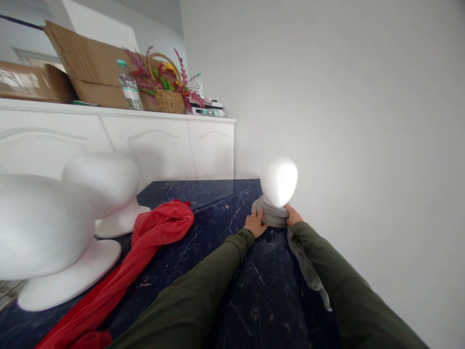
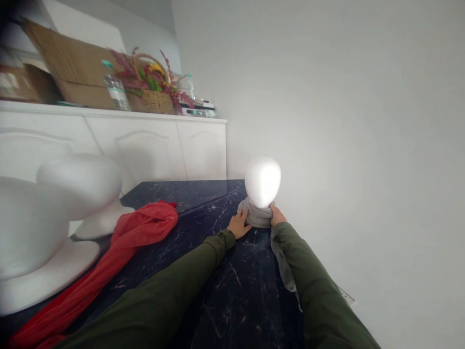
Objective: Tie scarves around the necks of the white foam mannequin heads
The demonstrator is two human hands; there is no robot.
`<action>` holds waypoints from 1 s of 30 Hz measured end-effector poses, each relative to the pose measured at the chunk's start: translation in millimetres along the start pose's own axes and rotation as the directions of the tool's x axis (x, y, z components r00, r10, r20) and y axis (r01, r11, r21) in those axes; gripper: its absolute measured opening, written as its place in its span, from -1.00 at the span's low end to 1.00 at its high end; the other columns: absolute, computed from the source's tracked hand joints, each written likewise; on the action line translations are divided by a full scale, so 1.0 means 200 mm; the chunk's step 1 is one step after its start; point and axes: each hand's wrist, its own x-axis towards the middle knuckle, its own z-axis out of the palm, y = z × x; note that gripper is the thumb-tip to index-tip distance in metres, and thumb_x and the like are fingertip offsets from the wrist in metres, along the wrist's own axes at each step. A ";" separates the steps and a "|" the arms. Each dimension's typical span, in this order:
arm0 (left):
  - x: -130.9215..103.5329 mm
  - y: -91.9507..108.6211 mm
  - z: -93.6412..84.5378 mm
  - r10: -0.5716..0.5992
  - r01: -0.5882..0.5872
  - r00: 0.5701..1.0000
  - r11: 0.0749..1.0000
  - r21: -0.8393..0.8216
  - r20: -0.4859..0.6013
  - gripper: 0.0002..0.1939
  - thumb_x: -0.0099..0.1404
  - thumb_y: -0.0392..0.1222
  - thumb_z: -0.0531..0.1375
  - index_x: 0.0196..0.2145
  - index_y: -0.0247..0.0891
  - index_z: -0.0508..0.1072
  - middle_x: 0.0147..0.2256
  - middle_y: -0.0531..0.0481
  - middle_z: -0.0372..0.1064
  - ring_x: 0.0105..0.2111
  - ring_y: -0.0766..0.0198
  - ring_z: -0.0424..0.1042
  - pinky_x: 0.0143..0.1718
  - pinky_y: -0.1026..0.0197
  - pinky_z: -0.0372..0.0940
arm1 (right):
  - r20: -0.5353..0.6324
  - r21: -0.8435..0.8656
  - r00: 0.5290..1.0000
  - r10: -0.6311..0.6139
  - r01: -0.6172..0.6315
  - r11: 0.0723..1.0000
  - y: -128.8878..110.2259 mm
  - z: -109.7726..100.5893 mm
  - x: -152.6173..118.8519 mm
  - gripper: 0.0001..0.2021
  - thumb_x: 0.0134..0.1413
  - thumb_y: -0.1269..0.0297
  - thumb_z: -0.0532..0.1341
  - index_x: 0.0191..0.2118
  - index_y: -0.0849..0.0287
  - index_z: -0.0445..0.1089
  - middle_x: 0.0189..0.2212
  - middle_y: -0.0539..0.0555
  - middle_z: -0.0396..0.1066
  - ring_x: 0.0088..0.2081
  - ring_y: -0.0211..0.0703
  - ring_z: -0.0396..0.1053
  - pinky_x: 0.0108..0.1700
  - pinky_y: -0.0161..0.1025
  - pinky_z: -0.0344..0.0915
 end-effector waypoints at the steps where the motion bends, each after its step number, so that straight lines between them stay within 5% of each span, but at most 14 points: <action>1: -0.01 0.00 0.00 0.001 -0.001 1.000 1.000 0.006 -0.015 -0.23 0.14 -0.09 0.10 0.23 -0.33 -0.12 0.25 -0.36 -0.29 0.23 -0.09 -0.19 0.17 -0.11 -0.21 | 0.016 -0.039 1.000 0.018 -0.017 0.999 0.01 0.00 0.01 -0.42 -0.25 0.60 0.05 0.02 0.26 0.30 -0.04 0.22 0.35 -0.03 0.01 0.28 0.01 -0.11 0.18; 8: -0.21 0.02 -0.03 -0.003 0.005 0.999 0.999 0.038 -0.041 -0.22 0.13 -0.13 0.09 0.22 -0.43 -0.15 0.25 -0.35 -0.34 0.24 -0.08 -0.22 0.19 -0.01 -0.16 | -0.087 -0.273 0.993 0.085 -0.106 0.956 -0.09 -0.07 -0.27 -0.46 -0.03 0.54 -0.02 0.15 0.30 0.12 0.17 0.43 0.00 0.20 0.35 -0.11 0.09 0.31 -0.18; 12: -0.43 0.08 -0.10 -0.027 0.025 0.999 0.999 0.049 0.036 -0.26 0.14 -0.09 0.08 0.19 -0.47 -0.05 0.23 -0.40 -0.20 0.22 -0.11 -0.17 0.17 -0.10 -0.16 | 0.153 -0.372 0.983 -0.098 0.149 0.916 -0.30 -0.10 -0.66 -0.42 -0.10 0.52 0.08 0.14 0.20 0.15 0.16 0.30 0.07 0.20 0.25 -0.05 0.13 0.22 -0.13; 16: -0.87 0.12 -0.29 0.011 -0.021 0.979 0.999 0.047 0.201 -0.48 -0.02 0.00 0.21 -0.11 -0.30 0.38 -0.02 -0.27 0.31 0.04 -0.10 0.22 0.06 -0.03 0.07 | 0.428 -0.194 0.872 -0.237 0.345 0.918 -0.52 -0.08 -1.15 -0.41 -0.11 0.36 0.18 0.14 0.15 0.16 0.16 0.23 0.10 0.18 0.16 0.02 0.16 0.12 -0.06; 19: -1.32 0.07 -0.53 0.010 -0.026 0.972 0.998 0.061 0.235 -0.62 0.05 0.09 0.15 -0.27 -0.22 0.46 -0.27 -0.17 0.44 -0.17 -0.02 0.39 -0.08 0.05 0.19 | 0.395 -0.094 0.884 -0.250 0.310 0.946 -0.61 -0.04 -1.41 -0.53 0.04 0.23 0.10 0.11 0.12 0.21 0.16 0.19 0.12 0.19 0.10 0.02 0.16 0.09 -0.02; 21: -1.60 -0.01 -0.70 -0.095 0.072 0.981 0.988 0.135 0.170 -0.61 0.14 0.10 0.07 -0.20 -0.18 0.43 -0.29 -0.12 0.44 -0.20 0.05 0.39 -0.12 0.11 0.19 | 0.299 -0.082 0.926 -0.232 0.267 0.960 -0.62 -0.02 -1.50 -0.58 0.09 0.21 0.05 0.08 0.16 0.25 0.12 0.20 0.17 0.18 0.06 0.05 0.16 0.08 0.00; 23: -1.79 -0.11 -0.83 -0.234 0.245 0.970 0.925 0.291 -0.074 -0.57 0.21 0.06 0.00 -0.11 -0.26 0.37 -0.19 -0.18 0.40 -0.15 0.05 0.36 -0.10 0.11 0.16 | 0.217 -0.091 0.951 -0.218 0.242 0.966 -0.62 -0.01 -1.52 -0.60 0.09 0.22 0.05 0.04 0.21 0.28 0.07 0.22 0.24 0.14 0.04 0.12 0.15 0.06 0.05; 26: -1.92 -0.26 -0.95 -0.345 0.518 0.849 0.692 0.503 -0.400 -0.48 0.18 0.07 0.02 -0.06 -0.41 0.30 -0.15 -0.33 0.34 -0.13 -0.09 0.32 -0.14 0.00 0.15 | 0.161 -0.128 0.964 -0.213 0.234 0.964 -0.63 -0.01 -1.50 -0.63 0.06 0.23 0.07 -0.02 0.26 0.33 0.00 0.25 0.30 0.09 0.04 0.19 0.13 0.03 0.10; 30: -1.92 -0.39 -0.99 -0.405 0.541 0.840 0.579 0.610 -0.360 -0.62 0.13 -0.02 0.07 -0.26 -0.40 0.40 -0.25 -0.34 0.39 -0.19 -0.13 0.35 -0.21 -0.01 0.14 | 0.171 -0.135 0.963 -0.209 0.233 0.963 -0.66 -0.02 -1.49 -0.62 0.05 0.24 0.06 -0.06 0.33 0.36 -0.01 0.30 0.31 0.07 0.05 0.21 0.12 0.01 0.11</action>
